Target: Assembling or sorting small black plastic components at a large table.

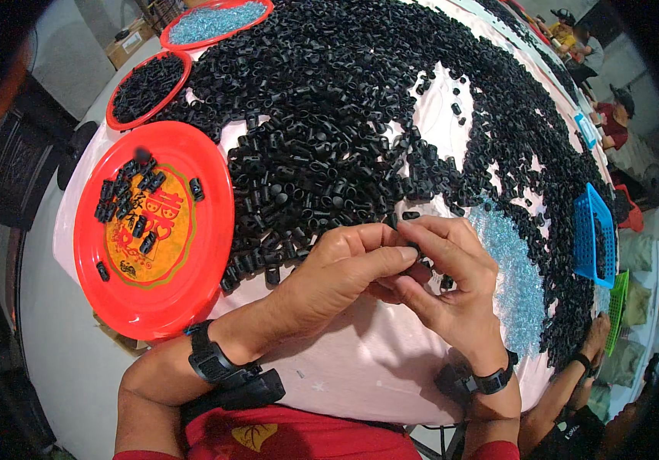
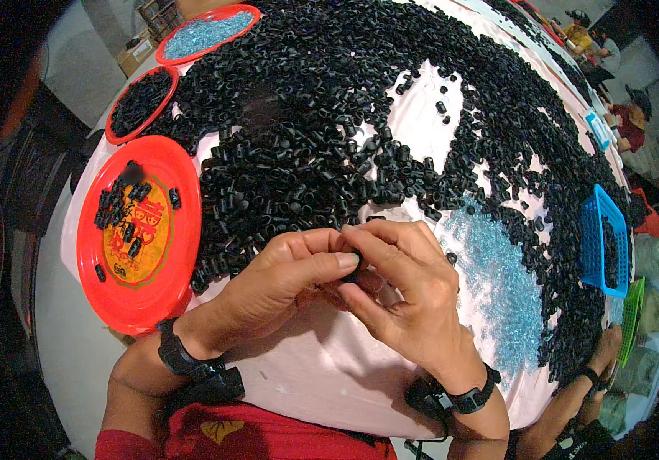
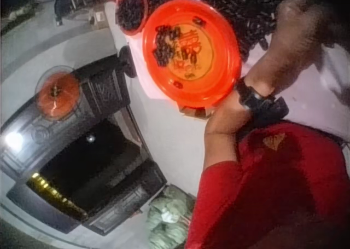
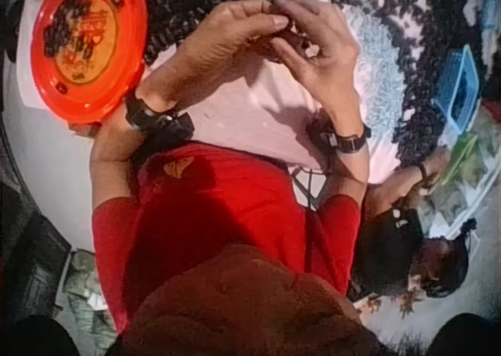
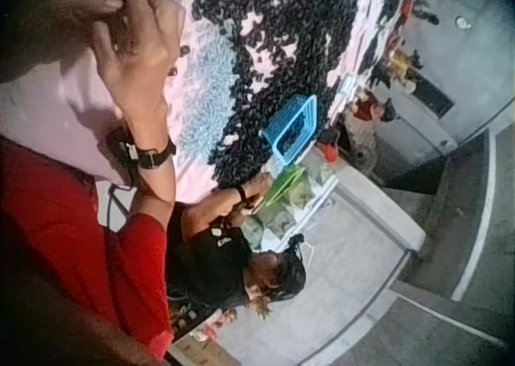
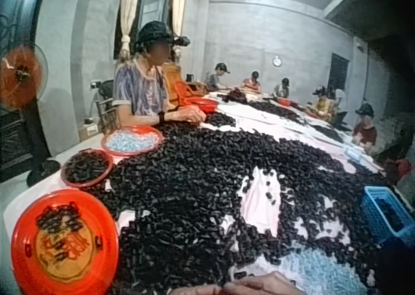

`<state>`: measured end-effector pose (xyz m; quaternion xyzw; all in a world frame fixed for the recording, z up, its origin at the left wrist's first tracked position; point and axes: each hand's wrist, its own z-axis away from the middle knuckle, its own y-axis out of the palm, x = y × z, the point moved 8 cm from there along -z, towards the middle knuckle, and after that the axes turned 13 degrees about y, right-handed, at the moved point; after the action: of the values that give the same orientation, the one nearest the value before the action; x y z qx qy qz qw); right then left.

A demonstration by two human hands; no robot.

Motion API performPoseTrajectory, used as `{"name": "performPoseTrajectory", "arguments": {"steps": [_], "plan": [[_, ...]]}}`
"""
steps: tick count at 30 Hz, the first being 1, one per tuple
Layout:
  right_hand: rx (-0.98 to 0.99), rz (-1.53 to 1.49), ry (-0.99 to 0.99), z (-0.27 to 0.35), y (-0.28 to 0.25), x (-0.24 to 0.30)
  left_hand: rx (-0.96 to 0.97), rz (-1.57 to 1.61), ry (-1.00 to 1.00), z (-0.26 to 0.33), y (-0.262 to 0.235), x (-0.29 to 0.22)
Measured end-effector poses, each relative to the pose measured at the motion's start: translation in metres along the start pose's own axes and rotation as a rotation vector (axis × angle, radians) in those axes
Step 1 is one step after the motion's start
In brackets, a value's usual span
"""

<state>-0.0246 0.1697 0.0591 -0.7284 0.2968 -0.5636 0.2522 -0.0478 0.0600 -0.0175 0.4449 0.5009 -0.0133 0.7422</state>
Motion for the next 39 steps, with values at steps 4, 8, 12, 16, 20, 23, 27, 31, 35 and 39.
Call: {"name": "performPoseTrajectory", "arguments": {"steps": [4, 8, 12, 16, 20, 23, 27, 31, 35, 39], "plan": [[0.003, -0.010, -0.075, 0.001, 0.000, 0.001, -0.012, 0.023, -0.020, 0.000, 0.002, 0.001], [0.000, -0.007, -0.078, 0.001, 0.000, 0.002, -0.007, 0.045, -0.038, 0.001, 0.002, 0.002], [0.005, -0.008, -0.095, 0.001, 0.001, 0.001, 0.000, 0.036, -0.035, 0.002, 0.004, 0.000], [-0.019, 0.005, -0.121, -0.002, -0.004, 0.002, 0.029, 0.068, -0.056, 0.003, 0.005, 0.000], [-0.018, 0.043, -0.157, -0.001, -0.006, 0.002, 0.071, 0.073, -0.099, 0.006, 0.005, 0.005], [0.035, 0.026, -0.132, 0.001, 0.001, -0.001, 0.085, 0.009, -0.082, 0.007, 0.000, 0.007], [0.012, 0.055, -0.213, 0.002, 0.002, 0.002, 0.073, 0.012, -0.075, 0.008, -0.001, 0.008], [-0.008, 0.030, -0.144, -0.002, 0.002, 0.001, 0.029, 0.012, -0.087, 0.007, -0.002, 0.007], [-0.062, 0.067, -0.195, -0.001, -0.003, 0.001, 0.008, 0.071, -0.076, 0.005, 0.002, 0.004], [-0.070, 0.087, -0.266, 0.001, -0.005, 0.004, 0.024, 0.116, -0.096, 0.006, 0.001, 0.003]]}}
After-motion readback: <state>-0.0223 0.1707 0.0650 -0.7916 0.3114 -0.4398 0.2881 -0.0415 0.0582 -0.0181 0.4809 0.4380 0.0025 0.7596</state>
